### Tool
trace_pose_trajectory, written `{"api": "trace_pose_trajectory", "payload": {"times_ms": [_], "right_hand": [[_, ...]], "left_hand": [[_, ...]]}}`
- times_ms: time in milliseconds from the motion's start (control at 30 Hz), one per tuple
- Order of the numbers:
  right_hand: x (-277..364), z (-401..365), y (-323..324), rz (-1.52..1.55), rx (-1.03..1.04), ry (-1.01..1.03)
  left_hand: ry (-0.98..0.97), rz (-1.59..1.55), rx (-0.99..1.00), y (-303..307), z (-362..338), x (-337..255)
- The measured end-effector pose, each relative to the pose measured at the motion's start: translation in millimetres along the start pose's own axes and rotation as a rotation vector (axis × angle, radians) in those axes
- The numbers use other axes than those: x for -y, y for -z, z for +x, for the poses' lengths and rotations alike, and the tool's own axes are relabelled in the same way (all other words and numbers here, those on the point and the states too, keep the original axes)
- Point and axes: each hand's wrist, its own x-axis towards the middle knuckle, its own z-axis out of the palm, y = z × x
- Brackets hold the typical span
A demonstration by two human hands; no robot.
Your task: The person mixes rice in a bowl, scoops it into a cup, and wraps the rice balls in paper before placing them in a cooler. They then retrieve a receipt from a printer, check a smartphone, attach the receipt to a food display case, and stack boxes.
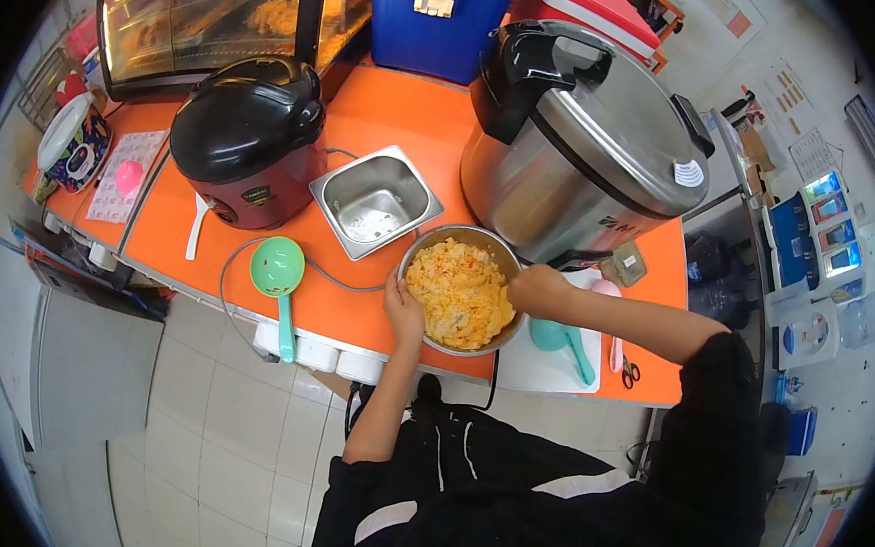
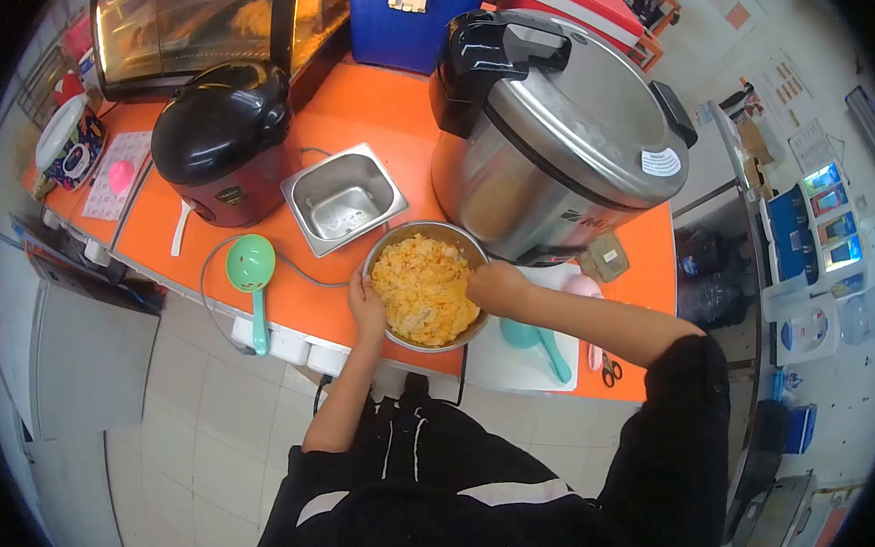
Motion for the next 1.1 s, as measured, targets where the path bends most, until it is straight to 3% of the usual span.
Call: {"api": "trace_pose_trajectory", "payload": {"times_ms": [33, 100, 167, 267, 500, 567, 600, 667, 700, 767, 800, 967, 1033, 1067, 1100], "right_hand": [[-3, -6, 1, 0.193, 0.034, -0.009], [9, -18, -3, 0.289, 0.054, 0.024], [32, -23, -13, 0.532, -0.031, -0.138], [62, -16, -17, 0.642, -0.035, -0.289], [62, 22, -66, 0.88, -0.252, -0.231], [59, 41, -90, 1.043, -0.49, -0.147], [51, 44, -87, 1.044, -0.494, -0.143], [23, 50, -73, 2.062, 0.292, -0.202], [14, 52, -75, 2.065, 0.288, -0.201], [-5, 55, -82, 2.625, 0.643, -0.204], [-14, 51, -78, 2.707, 0.639, -0.259], [-27, 50, -73, 2.493, 0.485, -0.297], [-18, 41, -42, 1.848, 0.118, -0.408], [-13, 45, -51, 1.344, -0.21, -0.346], [-8, 35, -41, 1.341, -0.213, -0.352]], "left_hand": [[0.051, -0.089, 0.014, -2, 3, 5], [0.106, -0.171, 0.027, -1, 3, 7], [0.19, -0.259, 0.045, 0, 1, -7], [0.302, -0.437, 0.011, 0, -5, -7], [0.241, -0.611, -0.012, 1, -17, -16], [0.223, -0.623, 0.013, 2, -17, -12], [0.22, -0.62, 0.011, 2, -17, -10], [0.155, -0.43, 0.049, 2, -18, -8], [0.153, -0.428, 0.052, 2, -16, -1], [0.039, -0.195, 0.044, 3, -14, 14], [0.04, -0.195, 0.045, 4, -14, 14], [0.065, -0.161, 0.079, 5, -12, -5], [0.051, -0.162, 0.075, 3, -11, 6], [0.047, -0.158, 0.064, 3, -11, 14], [0.045, -0.163, 0.067, 3, -11, 13]]}}
